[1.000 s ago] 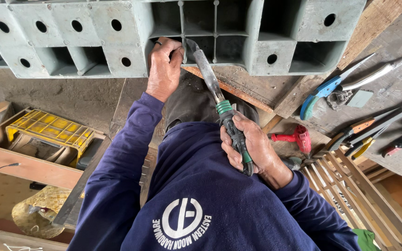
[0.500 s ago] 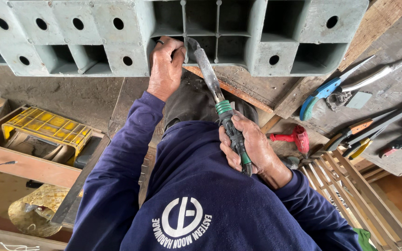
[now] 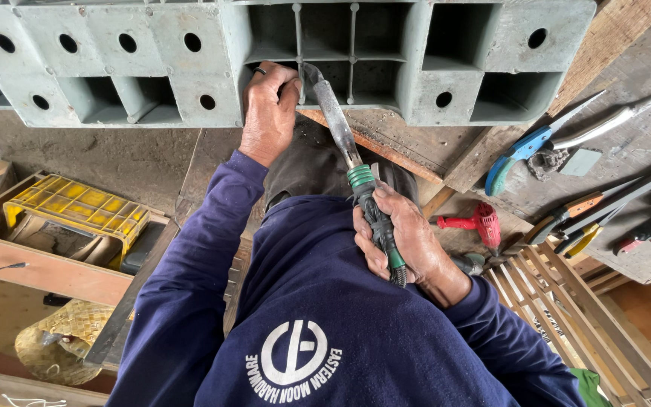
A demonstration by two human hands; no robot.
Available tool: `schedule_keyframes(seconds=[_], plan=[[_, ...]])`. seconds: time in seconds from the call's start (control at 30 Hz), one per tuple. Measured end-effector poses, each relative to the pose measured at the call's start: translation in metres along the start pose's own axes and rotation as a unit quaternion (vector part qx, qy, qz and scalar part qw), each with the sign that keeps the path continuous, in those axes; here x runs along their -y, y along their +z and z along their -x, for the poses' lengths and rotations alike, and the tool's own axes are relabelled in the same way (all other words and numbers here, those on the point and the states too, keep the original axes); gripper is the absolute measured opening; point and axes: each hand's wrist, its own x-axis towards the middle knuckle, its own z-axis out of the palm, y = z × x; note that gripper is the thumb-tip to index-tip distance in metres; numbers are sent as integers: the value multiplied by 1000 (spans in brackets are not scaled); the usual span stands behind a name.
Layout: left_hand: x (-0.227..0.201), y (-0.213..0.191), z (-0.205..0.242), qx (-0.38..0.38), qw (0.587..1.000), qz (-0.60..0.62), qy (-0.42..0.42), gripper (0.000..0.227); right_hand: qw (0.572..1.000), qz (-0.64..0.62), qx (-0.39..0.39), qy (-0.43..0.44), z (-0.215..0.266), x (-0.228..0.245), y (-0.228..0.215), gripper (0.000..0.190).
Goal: The person uses a red heat gun and a metal scraper to soften and remove portions of a green plastic pallet, then applies a wood chisel to trim the edges of the plastic.
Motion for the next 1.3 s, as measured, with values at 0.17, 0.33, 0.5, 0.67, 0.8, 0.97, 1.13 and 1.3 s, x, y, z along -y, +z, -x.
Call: schedule_keyframes(seconds=[0.17, 0.33, 0.5, 0.67, 0.8, 0.97, 1.13, 1.3], plan=[[0, -1, -1, 1, 1000, 7, 8, 6, 1000, -5, 0, 2, 0, 0, 0, 39], [-2, -2, 1, -8, 999, 9, 32, 5, 1000, 0, -1, 2, 0, 2, 5, 33], [-3, -2, 1, -7, 1000, 9, 21, 5, 1000, -26, 1, 14, -2, 0, 2, 33], [-9, -3, 5, -15, 999, 1, 28, 10, 994, 104, 18, -16, -5, 6, -13, 57], [-30, -10, 32, -49, 994, -45, 86, 28, 949, 309, -27, -65, -4, 15, -29, 66], [-46, -34, 40, -188, 964, -78, 173, 34, 926, 356, -77, -95, 9, 20, -25, 57], [-30, -43, -13, -301, 904, -218, 212, 25, 908, 404, -74, -80, -6, 23, -21, 48], [-25, -42, -13, -290, 936, -113, 165, 21, 918, 388, -50, -71, -18, 22, -21, 44]])
